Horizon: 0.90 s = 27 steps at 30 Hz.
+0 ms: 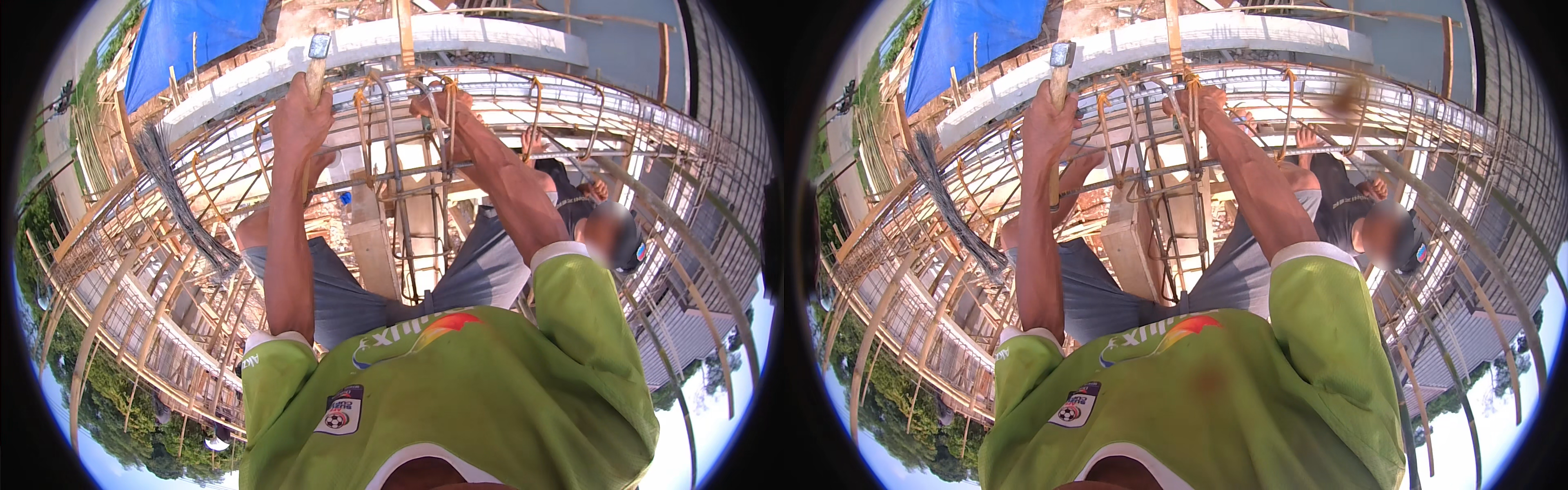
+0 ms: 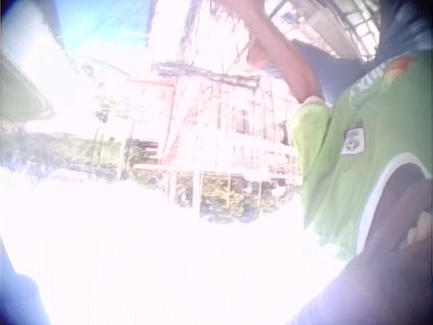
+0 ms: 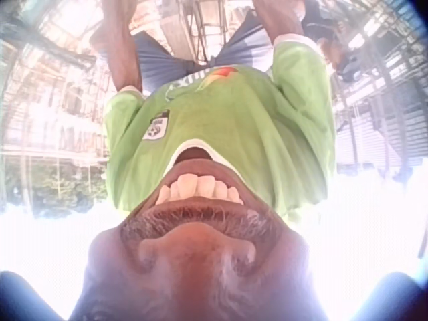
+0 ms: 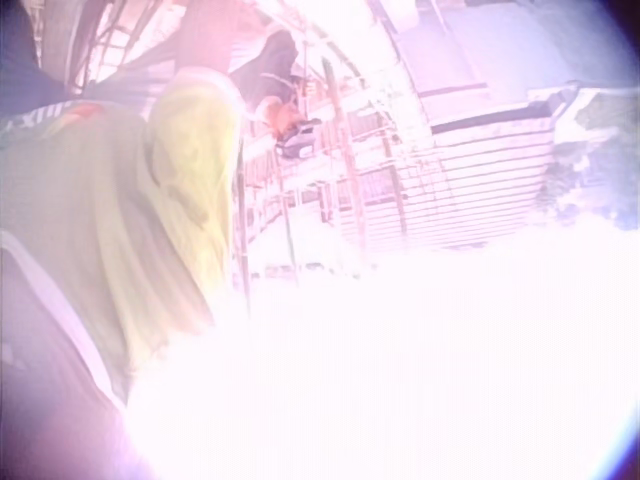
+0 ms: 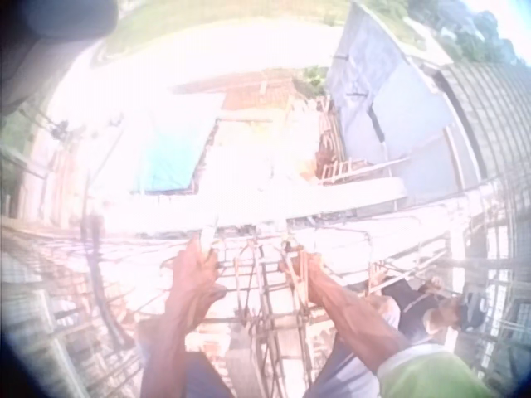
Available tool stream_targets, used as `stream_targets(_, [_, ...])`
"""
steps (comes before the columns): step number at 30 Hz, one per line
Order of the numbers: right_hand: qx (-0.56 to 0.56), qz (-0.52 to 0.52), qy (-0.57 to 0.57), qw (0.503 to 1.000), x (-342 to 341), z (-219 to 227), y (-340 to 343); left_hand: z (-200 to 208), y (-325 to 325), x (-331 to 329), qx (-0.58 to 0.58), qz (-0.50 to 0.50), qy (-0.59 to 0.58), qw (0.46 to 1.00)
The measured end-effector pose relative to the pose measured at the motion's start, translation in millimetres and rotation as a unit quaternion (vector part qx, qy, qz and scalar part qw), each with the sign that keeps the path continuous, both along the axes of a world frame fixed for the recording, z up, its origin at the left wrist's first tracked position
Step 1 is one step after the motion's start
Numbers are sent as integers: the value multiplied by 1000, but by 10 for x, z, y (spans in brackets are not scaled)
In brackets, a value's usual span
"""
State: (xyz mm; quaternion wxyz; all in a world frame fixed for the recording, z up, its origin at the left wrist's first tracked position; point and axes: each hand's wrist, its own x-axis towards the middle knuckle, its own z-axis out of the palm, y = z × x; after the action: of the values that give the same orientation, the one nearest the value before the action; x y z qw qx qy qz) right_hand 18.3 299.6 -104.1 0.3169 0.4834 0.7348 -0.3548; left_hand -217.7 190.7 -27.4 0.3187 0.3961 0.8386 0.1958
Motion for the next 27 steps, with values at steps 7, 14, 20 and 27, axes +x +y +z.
stream_targets(7, [28, 42, 14, 999, 105, -42, 61, 98, 130, -1, 19, 11, -105, 994])
stream_targets(14, [36, 137, 11, 990, 168, -77, 77, -8, -5, -96, -2, 8, -91, 996])
stream_targets(20, [65, 200, -22, 977, 240, -236, 232, -76, 39, -119, 20, -18, -54, 998])
stream_targets(27, [108, 247, -73, 960, 205, -287, 296, -60, 48, -152, 37, -33, -47, 998])
